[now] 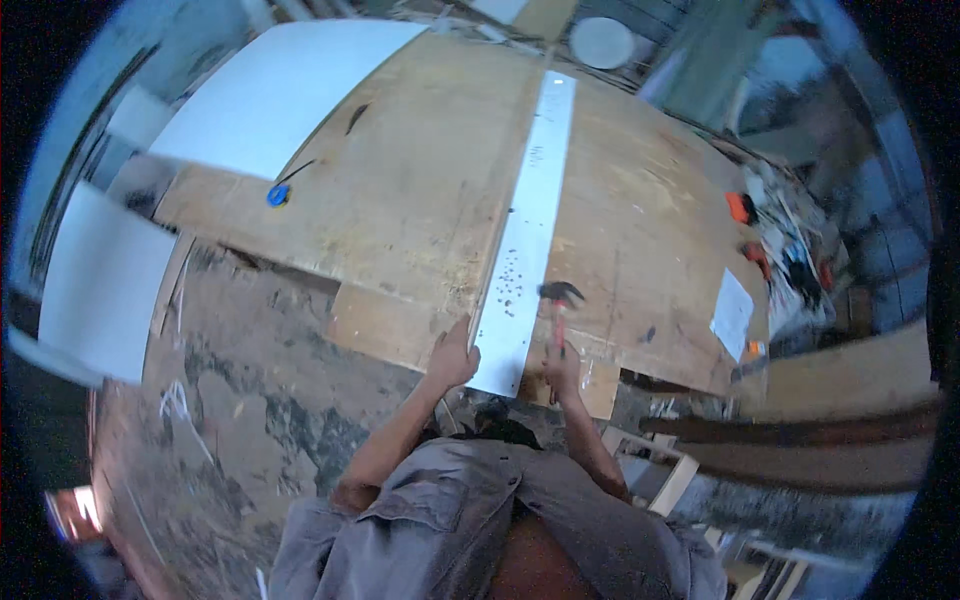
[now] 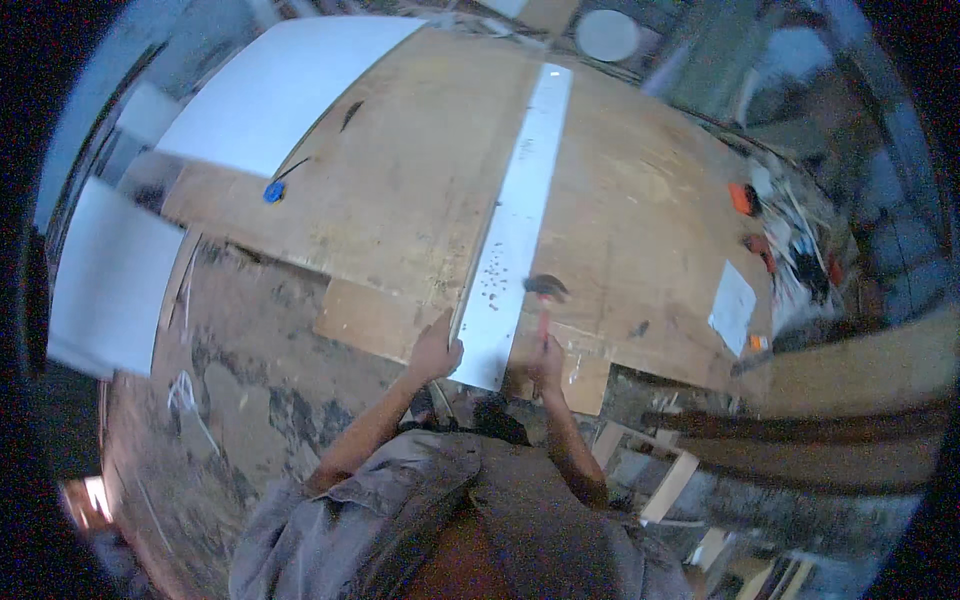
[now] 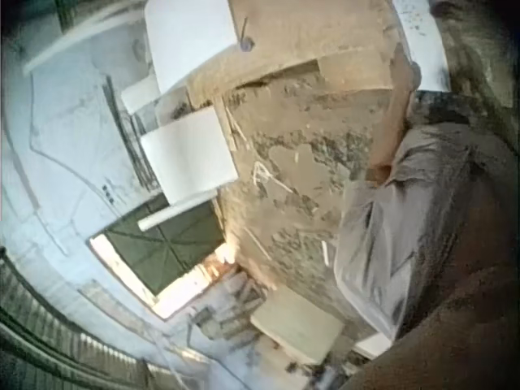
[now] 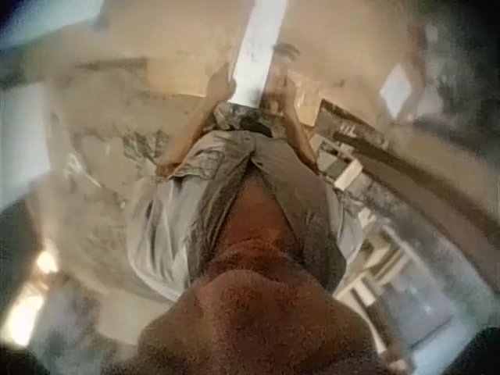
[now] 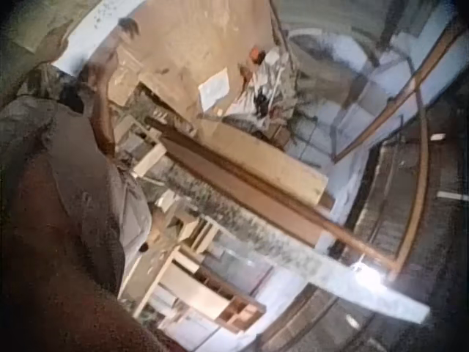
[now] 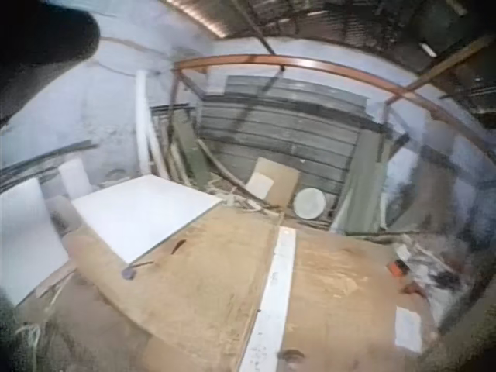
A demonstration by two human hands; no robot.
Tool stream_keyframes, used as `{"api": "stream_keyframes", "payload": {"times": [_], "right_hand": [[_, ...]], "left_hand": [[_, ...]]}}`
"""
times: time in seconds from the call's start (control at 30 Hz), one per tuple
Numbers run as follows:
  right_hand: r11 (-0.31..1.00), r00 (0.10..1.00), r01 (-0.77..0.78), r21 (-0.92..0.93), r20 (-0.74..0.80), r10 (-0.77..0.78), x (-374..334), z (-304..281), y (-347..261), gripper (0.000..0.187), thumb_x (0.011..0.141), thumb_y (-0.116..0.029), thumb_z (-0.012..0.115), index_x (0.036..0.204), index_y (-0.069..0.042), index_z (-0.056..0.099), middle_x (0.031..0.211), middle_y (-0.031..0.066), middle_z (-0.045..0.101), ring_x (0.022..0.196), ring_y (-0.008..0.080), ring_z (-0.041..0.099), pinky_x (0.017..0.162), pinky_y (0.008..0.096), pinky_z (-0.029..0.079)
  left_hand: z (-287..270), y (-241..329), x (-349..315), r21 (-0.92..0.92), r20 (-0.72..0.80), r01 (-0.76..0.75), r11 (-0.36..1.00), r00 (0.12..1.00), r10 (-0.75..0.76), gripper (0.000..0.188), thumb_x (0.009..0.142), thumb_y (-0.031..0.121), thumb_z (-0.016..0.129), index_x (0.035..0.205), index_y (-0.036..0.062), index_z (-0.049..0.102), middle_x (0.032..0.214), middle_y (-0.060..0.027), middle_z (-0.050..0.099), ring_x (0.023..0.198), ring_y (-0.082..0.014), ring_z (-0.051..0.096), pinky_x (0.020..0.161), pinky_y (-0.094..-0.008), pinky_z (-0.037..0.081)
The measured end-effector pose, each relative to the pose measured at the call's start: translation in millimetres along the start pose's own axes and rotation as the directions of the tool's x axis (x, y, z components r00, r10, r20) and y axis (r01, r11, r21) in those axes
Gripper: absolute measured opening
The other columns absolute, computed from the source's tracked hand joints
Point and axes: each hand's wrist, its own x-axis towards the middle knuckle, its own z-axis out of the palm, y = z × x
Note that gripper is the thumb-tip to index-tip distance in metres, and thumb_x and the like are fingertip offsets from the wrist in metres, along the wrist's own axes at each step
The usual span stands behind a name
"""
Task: The person uses a hammer to drive nails into a white wooden strip on a workbench, uses a tape measure to check the dimensions of the strip and a white board, and then measures a wall corner in a room.
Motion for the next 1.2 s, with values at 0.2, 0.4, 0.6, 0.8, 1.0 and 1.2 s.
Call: {"api": "stream_keyframes", "payload": {"times": [0.2, 0.4, 0.6, 0.8, 1.0, 1.2], "right_hand": [[0.985, 0.983, 0.008, -0.172, -0.179, -0.039, 35.0, -110.1, 62.6, 0.028, 0.097, -0.024, 0.053, 0.094, 0.002, 0.064, 0.072, 0.0138, 0.062, 0.070, 0.0289, 0.064, 0.065, 0.0434, 0.050], [0.876, 0.808, 0.261, -0.406, -0.403, -0.429, 123.7, -168.9, 18.5, 0.041, 0.091, -0.009, 0.057, 0.131, 0.001, 0.054, 0.108, 0.0230, 0.065, 0.094, 0.0325, 0.066, 0.085, 0.0393, 0.050], [0.929, 0.916, 0.354, -0.106, -0.161, -0.368, 141.4, -82.8, -15.5, 0.038, 0.090, -0.003, 0.054, 0.127, 0.003, 0.055, 0.112, 0.0206, 0.062, 0.104, 0.0280, 0.060, 0.090, 0.0362, 0.047], [0.871, 0.869, 0.491, -0.030, 0.084, -0.487, 52.5, 67.6, -61.8, 0.034, 0.089, -0.011, 0.060, 0.119, 0.003, 0.059, 0.108, 0.0205, 0.062, 0.101, 0.0319, 0.059, 0.095, 0.0409, 0.046], [0.885, 0.886, 0.458, -0.080, -0.030, -0.462, 24.9, 140.0, -60.3, 0.030, 0.084, -0.007, 0.064, 0.113, 0.001, 0.059, 0.111, 0.0183, 0.057, 0.103, 0.0315, 0.055, 0.092, 0.0385, 0.045], [0.866, 0.860, 0.421, -0.269, -0.184, -0.476, 5.0, 162.6, -75.8, 0.032, 0.080, -0.005, 0.060, 0.111, 0.002, 0.057, 0.111, 0.0198, 0.056, 0.107, 0.0326, 0.054, 0.099, 0.0392, 0.040]], "left_hand": [[7.9, 5.5, -102.0, -0.062, -0.057, 0.037, 0.997, 0.998, -0.040, 0.065, 0.090, 0.026, 0.060, 0.145, 0.0009, 0.040, 0.141, -0.0240, 0.050, 0.134, -0.0362, 0.046, 0.112, -0.0494, 0.034], [-104.1, 96.2, -101.9, -0.518, -0.166, 0.088, 0.851, 0.966, -0.200, 0.055, 0.092, 0.033, 0.065, 0.134, -0.0009, 0.056, 0.128, -0.0171, 0.064, 0.123, -0.0286, 0.059, 0.104, -0.0401, 0.044], [-238.2, 292.6, -139.0, -0.397, -0.660, -0.843, 0.363, 0.537, 0.526, 0.045, 0.091, 0.039, 0.062, 0.118, 0.0031, 0.068, 0.109, -0.0131, 0.071, 0.102, -0.0252, 0.068, 0.090, -0.0351, 0.053], [-282.1, 265.7, -170.4, -0.415, -0.623, -0.896, 0.157, 0.406, 0.669, 0.043, 0.091, 0.037, 0.062, 0.117, 0.0026, 0.066, 0.109, -0.0129, 0.070, 0.102, -0.0248, 0.067, 0.089, -0.0354, 0.052], [-359.7, 190.8, -196.2, -0.408, -0.584, -0.908, 0.098, 0.341, 0.737, 0.042, 0.092, 0.036, 0.062, 0.116, 0.0021, 0.065, 0.109, -0.0128, 0.069, 0.101, -0.0245, 0.066, 0.088, -0.0357, 0.052], [-432.1, 109.5, -224.4, -0.395, -0.602, -0.916, 0.065, 0.312, 0.735, 0.040, 0.092, 0.034, 0.062, 0.115, 0.0016, 0.063, 0.110, -0.0126, 0.068, 0.101, -0.0241, 0.065, 0.087, -0.0360, 0.052]]}}
